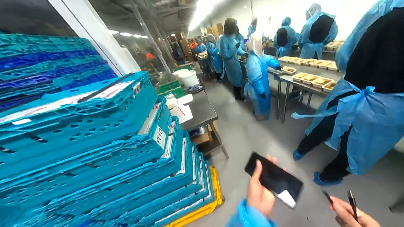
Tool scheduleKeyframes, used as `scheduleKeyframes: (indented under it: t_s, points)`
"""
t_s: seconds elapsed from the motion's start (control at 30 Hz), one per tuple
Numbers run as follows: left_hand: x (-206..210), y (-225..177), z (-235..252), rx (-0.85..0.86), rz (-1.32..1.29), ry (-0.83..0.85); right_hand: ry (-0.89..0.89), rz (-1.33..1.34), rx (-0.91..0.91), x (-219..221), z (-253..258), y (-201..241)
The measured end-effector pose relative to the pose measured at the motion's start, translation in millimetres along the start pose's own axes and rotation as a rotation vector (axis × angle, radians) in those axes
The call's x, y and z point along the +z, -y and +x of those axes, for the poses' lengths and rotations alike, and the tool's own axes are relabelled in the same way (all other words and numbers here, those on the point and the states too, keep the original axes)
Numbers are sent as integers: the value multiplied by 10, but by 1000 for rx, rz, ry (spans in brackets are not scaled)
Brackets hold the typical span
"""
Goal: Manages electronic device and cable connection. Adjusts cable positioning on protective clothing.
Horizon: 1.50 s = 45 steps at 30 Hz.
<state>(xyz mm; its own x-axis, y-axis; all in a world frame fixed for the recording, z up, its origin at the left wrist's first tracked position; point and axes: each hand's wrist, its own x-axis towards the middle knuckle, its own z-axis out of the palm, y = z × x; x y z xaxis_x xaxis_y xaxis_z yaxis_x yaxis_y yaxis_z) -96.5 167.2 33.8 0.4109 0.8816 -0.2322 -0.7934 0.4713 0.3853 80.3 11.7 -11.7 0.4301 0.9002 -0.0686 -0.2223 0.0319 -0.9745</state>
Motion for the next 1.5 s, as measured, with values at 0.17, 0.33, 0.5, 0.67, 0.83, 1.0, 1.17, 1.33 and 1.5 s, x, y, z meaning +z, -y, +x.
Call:
scheduleKeyframes:
  t_s: [0.17, 0.33, 0.5, 0.67, 0.83, 1.0, 1.17, 1.33, 1.5]
  points:
    - [137, -162, 45, 90, -39, -153, -248, -136, -200, 464, -116, 207]
    - [262, -148, 40, 82, -80, -120, -217, -398, -472, 635, -58, 256]
    - [324, -114, 68, 76, -72, -105, -273, -558, -650, 614, 46, 268]
    - [315, -25, 140, 58, -70, -126, -322, -704, -711, 592, 128, 246]
    - [250, 38, 214, 65, -20, -122, -295, -833, -662, 492, 139, 228]
    - [189, 120, 206, 112, 107, -116, -248, -895, -614, 396, 153, 152]
    - [49, 457, 153, 97, 141, -17, -270, -895, -551, 117, 56, -163]
    - [-348, 425, 231, -136, 280, 46, -213, -963, -287, -488, -379, -359]
    - [-2163, 257, 221, -735, 1487, -134, -43, -1028, 345, -1379, -1145, -571]
